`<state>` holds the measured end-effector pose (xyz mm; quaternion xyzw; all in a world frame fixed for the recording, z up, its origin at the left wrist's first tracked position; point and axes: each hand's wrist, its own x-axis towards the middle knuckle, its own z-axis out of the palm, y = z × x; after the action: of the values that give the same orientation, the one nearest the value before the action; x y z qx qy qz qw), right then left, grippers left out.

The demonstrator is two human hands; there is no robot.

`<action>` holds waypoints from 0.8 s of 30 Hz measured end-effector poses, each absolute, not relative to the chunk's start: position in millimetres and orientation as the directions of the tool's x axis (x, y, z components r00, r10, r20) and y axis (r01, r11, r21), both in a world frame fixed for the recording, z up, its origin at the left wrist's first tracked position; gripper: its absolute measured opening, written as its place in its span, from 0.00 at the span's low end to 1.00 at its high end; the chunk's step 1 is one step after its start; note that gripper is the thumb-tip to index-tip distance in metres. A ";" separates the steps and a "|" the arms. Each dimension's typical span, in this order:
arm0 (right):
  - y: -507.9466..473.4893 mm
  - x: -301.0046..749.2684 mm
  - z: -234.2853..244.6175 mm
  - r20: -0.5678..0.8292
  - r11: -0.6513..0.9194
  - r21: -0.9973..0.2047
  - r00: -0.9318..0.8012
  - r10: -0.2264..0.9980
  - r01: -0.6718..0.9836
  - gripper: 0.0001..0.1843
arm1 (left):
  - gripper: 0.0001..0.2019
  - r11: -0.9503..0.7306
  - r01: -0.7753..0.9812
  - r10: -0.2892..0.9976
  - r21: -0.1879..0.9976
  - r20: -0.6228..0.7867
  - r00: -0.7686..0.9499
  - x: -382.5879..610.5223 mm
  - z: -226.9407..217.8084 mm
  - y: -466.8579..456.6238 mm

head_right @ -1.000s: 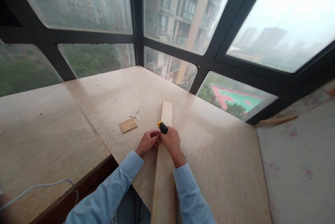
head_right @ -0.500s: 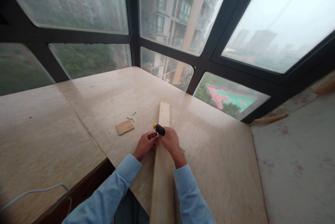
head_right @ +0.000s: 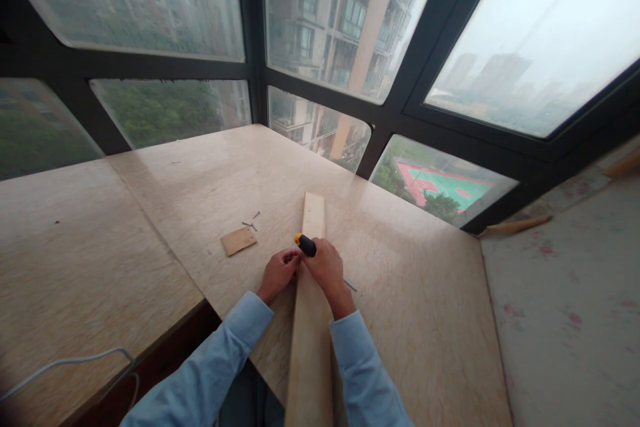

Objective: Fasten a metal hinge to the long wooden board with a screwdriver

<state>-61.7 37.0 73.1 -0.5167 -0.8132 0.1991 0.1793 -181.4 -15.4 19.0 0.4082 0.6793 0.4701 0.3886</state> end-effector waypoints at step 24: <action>34.9 -64.7 75.1 0.010 0.345 -0.414 -0.374 0.927 0.842 0.15 | 0.13 0.249 0.231 0.906 0.941 -0.142 -0.400 -179.7 24.2 -16.5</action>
<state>-64.7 34.9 75.1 -0.5457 -0.8107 0.1729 0.1228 -179.7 -16.5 24.2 0.4061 0.6995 0.4589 0.3677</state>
